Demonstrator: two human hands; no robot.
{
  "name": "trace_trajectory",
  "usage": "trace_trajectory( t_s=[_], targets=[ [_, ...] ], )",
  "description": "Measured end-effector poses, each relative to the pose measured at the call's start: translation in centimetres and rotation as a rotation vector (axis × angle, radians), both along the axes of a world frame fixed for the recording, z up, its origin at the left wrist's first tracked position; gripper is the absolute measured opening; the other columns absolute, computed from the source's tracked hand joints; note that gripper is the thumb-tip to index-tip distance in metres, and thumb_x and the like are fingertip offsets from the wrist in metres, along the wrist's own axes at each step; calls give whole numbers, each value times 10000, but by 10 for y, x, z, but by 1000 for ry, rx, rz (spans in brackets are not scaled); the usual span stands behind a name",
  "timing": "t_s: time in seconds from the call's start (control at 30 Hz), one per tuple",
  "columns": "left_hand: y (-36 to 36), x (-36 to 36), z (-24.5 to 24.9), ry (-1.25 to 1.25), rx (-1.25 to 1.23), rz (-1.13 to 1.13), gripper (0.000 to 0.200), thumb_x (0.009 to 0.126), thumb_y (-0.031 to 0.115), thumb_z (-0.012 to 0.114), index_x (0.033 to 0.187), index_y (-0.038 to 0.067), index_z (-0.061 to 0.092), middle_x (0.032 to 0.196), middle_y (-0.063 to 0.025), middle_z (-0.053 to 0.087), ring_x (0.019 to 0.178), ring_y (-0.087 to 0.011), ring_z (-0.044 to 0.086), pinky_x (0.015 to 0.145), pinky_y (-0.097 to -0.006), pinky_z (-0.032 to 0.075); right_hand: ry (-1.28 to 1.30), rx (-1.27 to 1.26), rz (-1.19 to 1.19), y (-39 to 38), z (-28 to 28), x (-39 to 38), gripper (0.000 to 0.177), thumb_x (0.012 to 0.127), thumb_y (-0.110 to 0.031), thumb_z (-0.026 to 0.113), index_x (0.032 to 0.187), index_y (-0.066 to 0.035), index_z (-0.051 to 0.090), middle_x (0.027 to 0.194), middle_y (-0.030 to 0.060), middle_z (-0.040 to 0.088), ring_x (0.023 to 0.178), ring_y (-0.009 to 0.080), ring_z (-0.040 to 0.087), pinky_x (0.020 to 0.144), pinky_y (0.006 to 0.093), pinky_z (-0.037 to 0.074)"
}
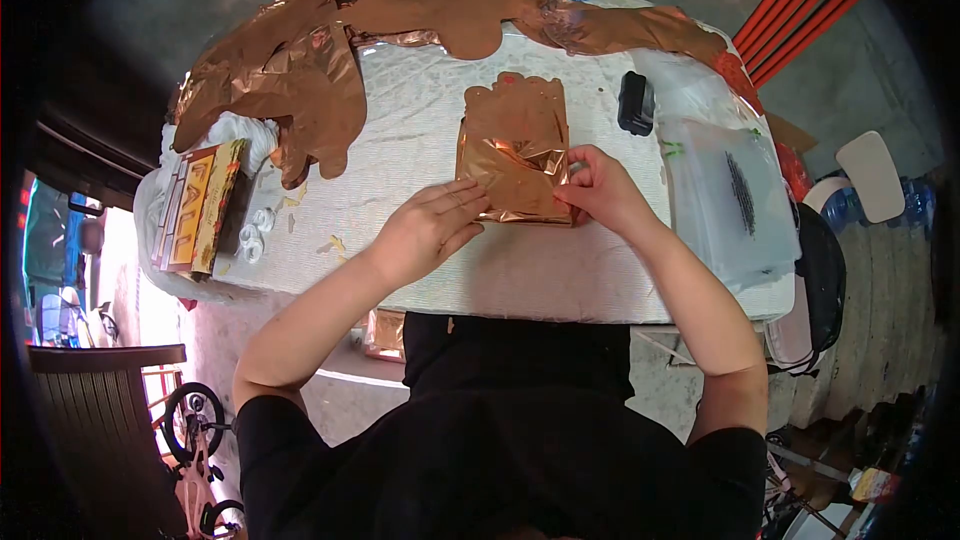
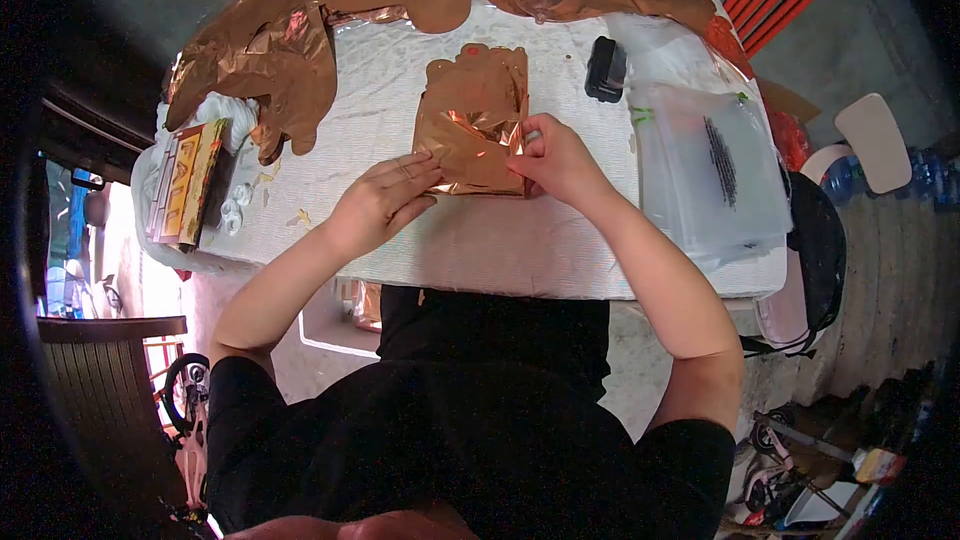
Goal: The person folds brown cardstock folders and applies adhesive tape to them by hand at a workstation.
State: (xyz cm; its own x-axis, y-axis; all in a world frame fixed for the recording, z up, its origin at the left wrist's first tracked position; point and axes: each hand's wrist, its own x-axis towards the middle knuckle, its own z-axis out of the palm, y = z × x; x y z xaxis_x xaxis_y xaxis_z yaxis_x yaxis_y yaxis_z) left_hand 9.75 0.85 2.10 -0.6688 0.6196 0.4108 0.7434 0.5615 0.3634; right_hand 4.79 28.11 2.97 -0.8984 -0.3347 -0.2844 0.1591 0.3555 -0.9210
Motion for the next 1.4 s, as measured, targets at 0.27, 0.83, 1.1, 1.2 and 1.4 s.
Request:
trace_trajectory(
  t_s=[0.27,0.83,1.1,1.2,1.4],
  targets=[
    [9,0,2,205,-24,6,236,772,105,709,993,25,693,1012,-89,677,932,-227,633,833,-332,519,37,-22,37,1,-6,5,382,855,-49,664,1186,-12,477,726,9,631,613,66,576,527,219,441],
    [8,-2,4,331,-173,-93,164,724,104,601,877,65,645,796,-34,550,813,-194,577,702,-310,511,155,89,41,-4,-8,10,461,833,-46,680,1234,18,464,733,10,644,661,53,562,611,214,427],
    [4,0,3,220,-203,-76,145,750,72,670,890,34,673,906,-61,648,870,-215,621,754,-313,531,39,20,28,-3,9,24,670,818,-28,677,1382,2,316,752,38,630,664,77,572,622,230,445],
    [5,0,3,226,-178,-78,154,741,65,674,891,27,671,904,-67,647,874,-219,621,759,-314,532,33,112,10,-12,24,39,731,809,-4,669,1419,-21,266,754,40,625,695,92,587,662,252,473],
    [3,0,4,209,-183,-101,184,718,55,671,900,26,672,900,-71,638,886,-228,617,776,-319,531,112,126,51,-11,12,38,785,807,18,656,1455,-35,217,772,55,624,723,102,590,728,280,498]
  ],
)
